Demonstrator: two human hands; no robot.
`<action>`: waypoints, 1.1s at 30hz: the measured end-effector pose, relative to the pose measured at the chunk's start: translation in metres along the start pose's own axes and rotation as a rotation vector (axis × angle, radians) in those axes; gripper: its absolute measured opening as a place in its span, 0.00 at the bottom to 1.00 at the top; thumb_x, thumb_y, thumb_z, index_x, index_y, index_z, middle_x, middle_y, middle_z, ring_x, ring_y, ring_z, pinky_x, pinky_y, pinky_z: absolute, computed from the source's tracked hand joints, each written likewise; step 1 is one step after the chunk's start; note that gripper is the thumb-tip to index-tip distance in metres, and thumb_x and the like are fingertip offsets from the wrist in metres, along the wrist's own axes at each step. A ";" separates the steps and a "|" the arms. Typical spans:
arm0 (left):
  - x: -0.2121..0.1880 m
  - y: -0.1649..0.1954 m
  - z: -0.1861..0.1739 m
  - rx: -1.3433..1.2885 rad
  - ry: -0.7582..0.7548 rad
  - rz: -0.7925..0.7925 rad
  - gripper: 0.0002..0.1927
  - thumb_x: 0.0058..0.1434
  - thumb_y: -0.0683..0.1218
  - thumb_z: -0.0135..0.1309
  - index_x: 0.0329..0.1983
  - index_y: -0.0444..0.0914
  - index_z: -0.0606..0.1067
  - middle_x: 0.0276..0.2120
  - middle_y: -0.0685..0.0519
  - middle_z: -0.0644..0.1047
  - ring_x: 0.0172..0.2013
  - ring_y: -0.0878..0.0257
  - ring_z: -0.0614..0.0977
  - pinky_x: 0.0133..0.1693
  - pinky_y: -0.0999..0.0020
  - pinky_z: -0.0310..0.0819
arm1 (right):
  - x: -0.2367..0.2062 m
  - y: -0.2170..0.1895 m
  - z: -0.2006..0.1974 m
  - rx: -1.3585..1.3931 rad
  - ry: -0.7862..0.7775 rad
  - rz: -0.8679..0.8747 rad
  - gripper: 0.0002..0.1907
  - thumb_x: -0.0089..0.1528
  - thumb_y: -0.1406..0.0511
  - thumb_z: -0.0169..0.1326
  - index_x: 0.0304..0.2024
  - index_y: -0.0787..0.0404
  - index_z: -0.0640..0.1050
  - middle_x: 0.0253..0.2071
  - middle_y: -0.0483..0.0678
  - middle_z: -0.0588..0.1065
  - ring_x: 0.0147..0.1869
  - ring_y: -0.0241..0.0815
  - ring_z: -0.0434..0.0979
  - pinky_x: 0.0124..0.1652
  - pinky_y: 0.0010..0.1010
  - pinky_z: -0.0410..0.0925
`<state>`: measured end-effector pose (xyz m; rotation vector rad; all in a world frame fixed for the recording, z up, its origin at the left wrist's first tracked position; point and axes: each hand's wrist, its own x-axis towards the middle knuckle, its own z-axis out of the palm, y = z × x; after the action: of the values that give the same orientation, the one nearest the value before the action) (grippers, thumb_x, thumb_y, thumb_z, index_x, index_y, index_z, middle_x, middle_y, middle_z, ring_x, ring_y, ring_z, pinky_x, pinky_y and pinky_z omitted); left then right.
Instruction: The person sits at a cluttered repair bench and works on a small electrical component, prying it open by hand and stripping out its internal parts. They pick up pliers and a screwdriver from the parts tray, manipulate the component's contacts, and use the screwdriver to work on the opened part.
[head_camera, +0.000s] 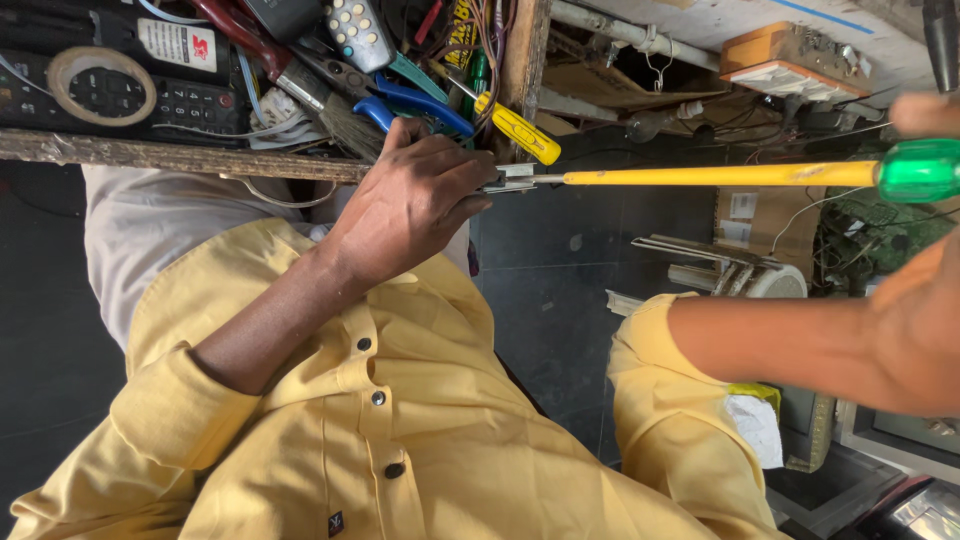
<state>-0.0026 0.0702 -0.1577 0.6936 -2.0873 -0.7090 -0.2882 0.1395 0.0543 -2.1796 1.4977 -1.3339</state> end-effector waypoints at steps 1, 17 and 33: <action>0.000 0.000 0.001 0.002 0.007 0.006 0.17 0.63 0.46 0.63 0.52 0.36 0.77 0.40 0.52 0.80 0.45 0.56 0.79 0.53 0.55 0.62 | 0.002 -0.001 -0.003 0.002 -0.016 0.002 0.02 0.68 0.76 0.49 0.42 0.72 0.73 0.41 0.58 0.73 0.36 0.45 0.76 0.37 0.31 0.72; 0.000 0.002 -0.005 -0.068 0.026 0.020 0.13 0.59 0.43 0.64 0.45 0.36 0.77 0.41 0.49 0.79 0.47 0.51 0.79 0.53 0.57 0.68 | -0.023 -0.010 -0.001 -0.098 0.155 0.046 0.08 0.70 0.75 0.47 0.46 0.74 0.77 0.45 0.63 0.76 0.40 0.52 0.77 0.39 0.36 0.72; 0.008 0.014 0.004 0.034 0.033 -0.111 0.17 0.58 0.47 0.64 0.48 0.37 0.77 0.44 0.51 0.74 0.45 0.51 0.77 0.49 0.56 0.66 | -0.053 0.020 -0.036 -0.196 0.252 -0.036 0.14 0.71 0.72 0.44 0.48 0.80 0.77 0.44 0.70 0.77 0.40 0.56 0.78 0.40 0.41 0.75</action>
<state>-0.0130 0.0757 -0.1458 0.8403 -2.0473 -0.7203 -0.3334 0.1844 0.0337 -2.2302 1.7542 -1.5857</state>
